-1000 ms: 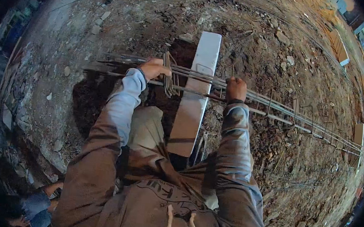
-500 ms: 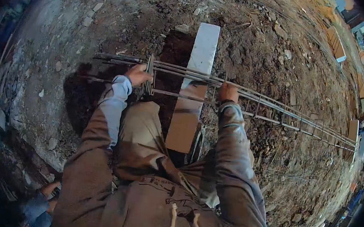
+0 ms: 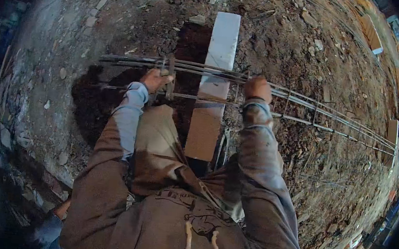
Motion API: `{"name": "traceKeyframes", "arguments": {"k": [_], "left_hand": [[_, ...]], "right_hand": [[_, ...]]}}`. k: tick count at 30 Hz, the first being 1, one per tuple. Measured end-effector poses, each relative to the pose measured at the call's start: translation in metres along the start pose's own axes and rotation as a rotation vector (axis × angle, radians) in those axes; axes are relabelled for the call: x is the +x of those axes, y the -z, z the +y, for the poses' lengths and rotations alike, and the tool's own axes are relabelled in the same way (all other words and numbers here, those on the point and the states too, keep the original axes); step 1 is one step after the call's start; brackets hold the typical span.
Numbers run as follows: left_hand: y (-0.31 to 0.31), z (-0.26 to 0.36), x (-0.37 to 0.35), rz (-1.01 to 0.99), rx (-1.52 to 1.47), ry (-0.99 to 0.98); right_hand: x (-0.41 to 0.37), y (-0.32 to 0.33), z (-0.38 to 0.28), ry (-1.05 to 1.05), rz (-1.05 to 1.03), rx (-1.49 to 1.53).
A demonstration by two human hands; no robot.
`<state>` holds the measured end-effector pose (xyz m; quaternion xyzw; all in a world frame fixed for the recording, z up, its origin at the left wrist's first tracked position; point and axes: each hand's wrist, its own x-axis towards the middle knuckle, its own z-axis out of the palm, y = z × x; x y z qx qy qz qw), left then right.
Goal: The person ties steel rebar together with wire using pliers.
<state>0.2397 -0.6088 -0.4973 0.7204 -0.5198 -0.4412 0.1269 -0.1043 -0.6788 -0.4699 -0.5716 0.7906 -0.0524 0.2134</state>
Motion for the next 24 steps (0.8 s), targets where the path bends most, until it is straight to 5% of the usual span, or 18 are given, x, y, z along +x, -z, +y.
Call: {"name": "traceKeyframes", "arguments": {"k": [3,5,7,9,12,14,19,21,24], "left_hand": [[-0.001,0.047,-0.026,-0.199,-0.329,-0.061],[-0.009,0.052,-0.018,-0.222,-0.327,-0.043],[-0.021,0.037,-0.001,-0.260,-0.325,-0.034],[-0.042,0.004,0.027,-0.112,-0.347,-0.034],[-0.024,0.055,-0.008,-0.106,-0.202,-0.036],[-0.021,0.037,0.001,-0.190,-0.217,-0.038],[-0.010,0.013,0.003,-0.105,-0.289,-0.184],[0.004,0.020,-0.019,0.092,-0.259,-0.153],[0.026,-0.017,-0.015,0.088,-0.340,-0.181]], "right_hand": [[0.015,0.004,0.008,0.335,0.205,0.115],[-0.002,0.009,-0.016,0.416,0.002,0.165],[-0.004,-0.041,-0.025,0.805,-0.075,0.053],[-0.050,-0.060,-0.051,0.563,-0.203,0.442],[-0.067,-0.077,-0.069,0.602,-0.339,0.405],[-0.073,-0.075,-0.078,0.500,-0.435,0.416],[-0.069,-0.093,-0.080,0.544,-0.326,0.308],[-0.073,-0.097,-0.078,0.554,-0.267,0.281],[-0.085,-0.085,-0.073,0.426,-0.256,0.302]]}}
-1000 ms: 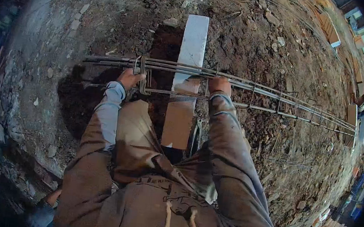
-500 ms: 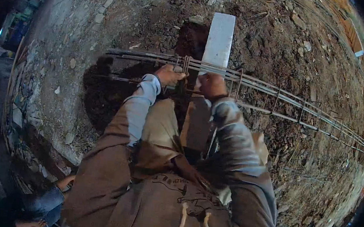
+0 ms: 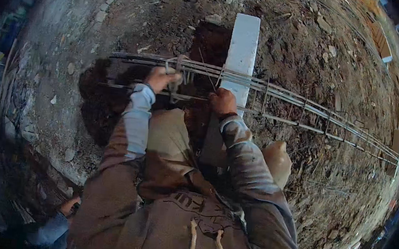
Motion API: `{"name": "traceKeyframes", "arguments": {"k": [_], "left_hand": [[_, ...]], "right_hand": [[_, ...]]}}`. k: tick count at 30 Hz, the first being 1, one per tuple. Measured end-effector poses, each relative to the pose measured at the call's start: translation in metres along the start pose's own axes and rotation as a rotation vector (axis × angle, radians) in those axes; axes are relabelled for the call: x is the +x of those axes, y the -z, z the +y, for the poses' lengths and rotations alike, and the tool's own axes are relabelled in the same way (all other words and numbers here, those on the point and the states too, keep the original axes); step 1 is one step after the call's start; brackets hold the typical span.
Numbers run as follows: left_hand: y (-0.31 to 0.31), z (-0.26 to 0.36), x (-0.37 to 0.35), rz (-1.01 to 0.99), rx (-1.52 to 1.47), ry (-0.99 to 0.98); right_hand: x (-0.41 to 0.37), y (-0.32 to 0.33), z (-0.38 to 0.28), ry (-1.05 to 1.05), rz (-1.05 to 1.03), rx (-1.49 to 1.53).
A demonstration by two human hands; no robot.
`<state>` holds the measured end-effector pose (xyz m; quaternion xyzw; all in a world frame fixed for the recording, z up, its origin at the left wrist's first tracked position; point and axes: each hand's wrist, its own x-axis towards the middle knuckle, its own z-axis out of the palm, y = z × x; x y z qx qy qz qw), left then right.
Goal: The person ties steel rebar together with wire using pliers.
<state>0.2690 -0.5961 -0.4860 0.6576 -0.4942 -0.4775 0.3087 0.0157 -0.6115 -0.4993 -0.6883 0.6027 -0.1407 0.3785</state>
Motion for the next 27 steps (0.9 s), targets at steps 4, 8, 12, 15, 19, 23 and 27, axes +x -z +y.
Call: {"name": "traceKeyframes", "arguments": {"k": [4,8,12,15,19,23,27], "left_hand": [[0.048,0.004,-0.010,0.011,0.131,0.100],[0.062,-0.034,-0.008,0.438,0.445,0.102],[0.029,0.028,-0.029,0.743,0.634,-0.164],[-0.027,0.080,-0.037,0.523,0.752,-0.297],[-0.096,0.111,-0.027,-0.124,0.792,0.066],[-0.131,0.083,-0.014,-0.288,0.984,0.139],[-0.130,0.072,-0.029,-0.258,0.858,0.206]], "right_hand": [[0.003,-0.004,0.008,0.003,0.024,-0.029],[-0.007,-0.002,-0.002,-0.029,0.138,0.004],[-0.020,0.039,-0.016,0.001,0.149,0.216],[-0.022,0.087,-0.031,0.250,0.423,0.580],[-0.040,0.158,-0.034,0.227,0.452,0.618],[-0.043,0.179,-0.008,0.330,0.453,0.668],[-0.071,0.227,-0.009,0.356,0.566,1.012]]}}
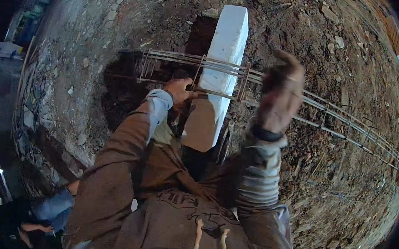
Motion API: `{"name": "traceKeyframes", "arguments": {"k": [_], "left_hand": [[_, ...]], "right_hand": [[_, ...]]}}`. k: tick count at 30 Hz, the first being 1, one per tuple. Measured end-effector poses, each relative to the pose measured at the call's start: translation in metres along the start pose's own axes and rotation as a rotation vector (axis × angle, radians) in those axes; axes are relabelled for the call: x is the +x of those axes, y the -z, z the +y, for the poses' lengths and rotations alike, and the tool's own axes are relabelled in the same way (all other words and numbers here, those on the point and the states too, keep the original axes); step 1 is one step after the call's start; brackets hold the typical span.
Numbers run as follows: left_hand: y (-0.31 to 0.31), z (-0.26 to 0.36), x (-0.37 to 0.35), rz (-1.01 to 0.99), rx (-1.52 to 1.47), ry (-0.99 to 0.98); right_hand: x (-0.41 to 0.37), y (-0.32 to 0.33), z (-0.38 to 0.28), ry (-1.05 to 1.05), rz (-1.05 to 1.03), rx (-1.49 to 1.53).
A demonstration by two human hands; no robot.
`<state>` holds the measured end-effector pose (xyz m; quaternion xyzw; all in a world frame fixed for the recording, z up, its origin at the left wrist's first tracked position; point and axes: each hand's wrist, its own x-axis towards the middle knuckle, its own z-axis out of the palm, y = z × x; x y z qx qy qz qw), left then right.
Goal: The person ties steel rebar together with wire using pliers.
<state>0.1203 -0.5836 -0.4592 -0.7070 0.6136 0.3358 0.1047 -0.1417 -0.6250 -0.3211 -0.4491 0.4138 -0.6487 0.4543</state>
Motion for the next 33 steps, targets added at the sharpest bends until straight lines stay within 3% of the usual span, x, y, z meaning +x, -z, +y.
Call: {"name": "traceKeyframes", "arguments": {"k": [1,3,4,6,8,10,11,12,13,16,17,20,22,24,26,29,33], "left_hand": [[0.007,0.009,-0.008,-0.041,-0.086,0.043],[0.005,0.003,-0.011,0.040,-0.095,-0.005],[0.008,0.000,-0.010,0.113,-0.092,-0.070],[0.017,-0.004,-0.006,0.070,-0.119,-0.088],[0.020,0.001,0.009,0.040,-0.171,-0.126],[0.012,0.001,0.007,0.139,-0.014,-0.102],[0.010,-0.001,0.005,0.161,-0.038,-0.136],[0.008,-0.005,0.008,0.157,-0.039,-0.158],[0.006,-0.009,0.012,0.129,-0.035,-0.181],[0.013,-0.015,0.017,0.058,-0.026,-0.220],[0.007,-0.020,0.017,0.115,-0.119,-0.253],[-0.001,-0.031,0.023,0.233,-0.208,-0.334],[-0.007,-0.044,0.039,0.129,-0.367,-0.435],[0.001,-0.044,0.035,0.131,-0.362,-0.466],[0.003,-0.046,0.032,0.113,-0.390,-0.410],[-0.006,-0.051,0.040,0.111,-0.415,-0.457],[-0.009,-0.053,0.049,0.094,-0.471,-0.500]], "right_hand": [[0.009,0.009,-0.019,0.080,0.069,0.053],[0.025,0.028,-0.066,0.174,0.225,-0.218],[0.034,0.046,-0.082,0.200,0.184,-0.197],[0.047,0.059,-0.119,0.198,0.171,-0.164],[0.041,0.065,-0.163,0.030,0.055,-0.370],[0.032,0.066,-0.184,0.032,-0.110,-0.565],[0.026,0.059,-0.186,-0.068,-0.170,-0.537],[0.011,0.041,-0.183,-0.185,-0.108,-0.585],[-0.003,0.032,-0.174,-0.370,-0.230,-0.482],[-0.070,-0.005,-0.091,-0.828,-0.344,-0.284],[-0.104,-0.025,-0.060,-0.696,-0.404,-0.551],[-0.188,-0.062,0.044,-0.894,-0.161,-0.161],[-0.221,-0.065,0.117,-0.826,-0.163,-0.326],[-0.232,-0.085,0.131,-0.769,-0.164,-0.497],[-0.220,-0.116,0.112,-0.935,0.191,-0.415],[-0.231,-0.110,0.152,-0.919,0.272,-0.331],[-0.219,-0.124,0.158,-0.977,0.387,-0.319]]}}
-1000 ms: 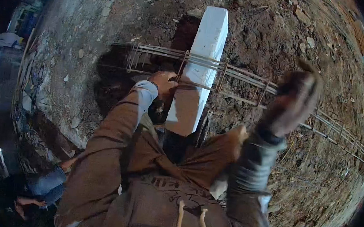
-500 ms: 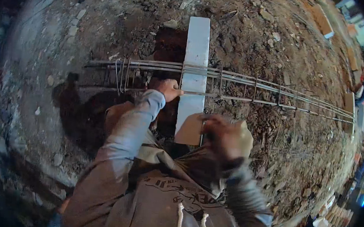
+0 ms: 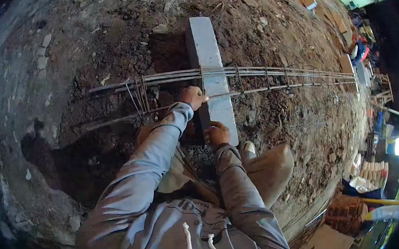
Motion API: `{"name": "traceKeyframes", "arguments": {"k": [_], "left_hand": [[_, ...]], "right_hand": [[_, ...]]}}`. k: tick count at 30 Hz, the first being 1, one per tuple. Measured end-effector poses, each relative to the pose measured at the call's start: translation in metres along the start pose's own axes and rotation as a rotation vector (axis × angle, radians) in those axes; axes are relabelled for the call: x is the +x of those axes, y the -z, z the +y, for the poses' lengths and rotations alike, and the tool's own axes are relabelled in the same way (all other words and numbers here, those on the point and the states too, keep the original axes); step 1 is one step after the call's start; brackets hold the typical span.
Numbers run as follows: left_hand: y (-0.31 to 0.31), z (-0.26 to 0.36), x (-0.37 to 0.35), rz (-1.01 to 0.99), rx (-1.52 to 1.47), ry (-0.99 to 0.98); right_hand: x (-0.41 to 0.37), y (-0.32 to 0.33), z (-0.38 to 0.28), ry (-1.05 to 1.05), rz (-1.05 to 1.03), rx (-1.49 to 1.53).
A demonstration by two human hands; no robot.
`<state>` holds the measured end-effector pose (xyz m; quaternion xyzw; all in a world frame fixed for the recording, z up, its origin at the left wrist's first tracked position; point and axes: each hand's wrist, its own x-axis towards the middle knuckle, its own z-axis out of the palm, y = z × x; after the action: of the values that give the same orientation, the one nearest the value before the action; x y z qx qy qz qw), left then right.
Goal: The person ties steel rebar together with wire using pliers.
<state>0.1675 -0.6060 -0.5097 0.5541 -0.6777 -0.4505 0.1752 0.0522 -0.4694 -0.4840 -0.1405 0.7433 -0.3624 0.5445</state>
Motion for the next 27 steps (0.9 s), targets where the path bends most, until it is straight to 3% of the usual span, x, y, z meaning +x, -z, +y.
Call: {"name": "traceKeyframes", "arguments": {"k": [2,4,5,8,12,13,15,16,18,21,23,27], "left_hand": [[-0.003,-0.008,0.004,-0.011,-0.046,-0.034],[-0.003,-0.005,0.008,0.004,-0.059,-0.020],[-0.007,-0.007,0.006,0.005,-0.058,0.006],[-0.012,-0.008,0.006,0.036,-0.070,0.046],[-0.001,0.001,0.001,0.066,-0.157,0.068],[0.001,0.005,-0.002,0.075,-0.144,0.075],[0.006,0.016,-0.009,0.129,-0.133,-0.097],[0.008,0.020,-0.010,0.091,-0.141,-0.058],[0.012,0.025,-0.010,0.038,-0.183,-0.040],[0.011,0.022,-0.005,-0.056,-0.278,-0.023],[0.012,0.022,-0.004,-0.090,-0.302,0.000],[0.021,0.039,-0.008,-0.108,-0.287,0.081]], "right_hand": [[0.012,0.000,0.015,-0.044,0.046,0.008],[0.037,0.005,0.033,0.305,0.125,-0.477],[0.045,0.006,0.038,0.297,0.121,-0.476],[0.019,-0.008,0.011,0.128,0.075,0.014],[0.021,-0.018,-0.023,0.168,0.090,-0.009],[0.035,-0.019,-0.023,0.152,0.003,0.122],[0.052,-0.021,-0.015,0.128,-0.098,0.272],[0.063,-0.020,-0.004,0.488,-0.055,-0.022],[0.100,-0.020,0.017,0.856,-0.035,-0.322],[0.128,-0.026,0.026,0.703,-0.195,0.002],[0.065,-0.020,-0.036,-0.043,-0.344,0.478],[0.068,-0.013,-0.029,-0.107,-0.472,0.637]]}}
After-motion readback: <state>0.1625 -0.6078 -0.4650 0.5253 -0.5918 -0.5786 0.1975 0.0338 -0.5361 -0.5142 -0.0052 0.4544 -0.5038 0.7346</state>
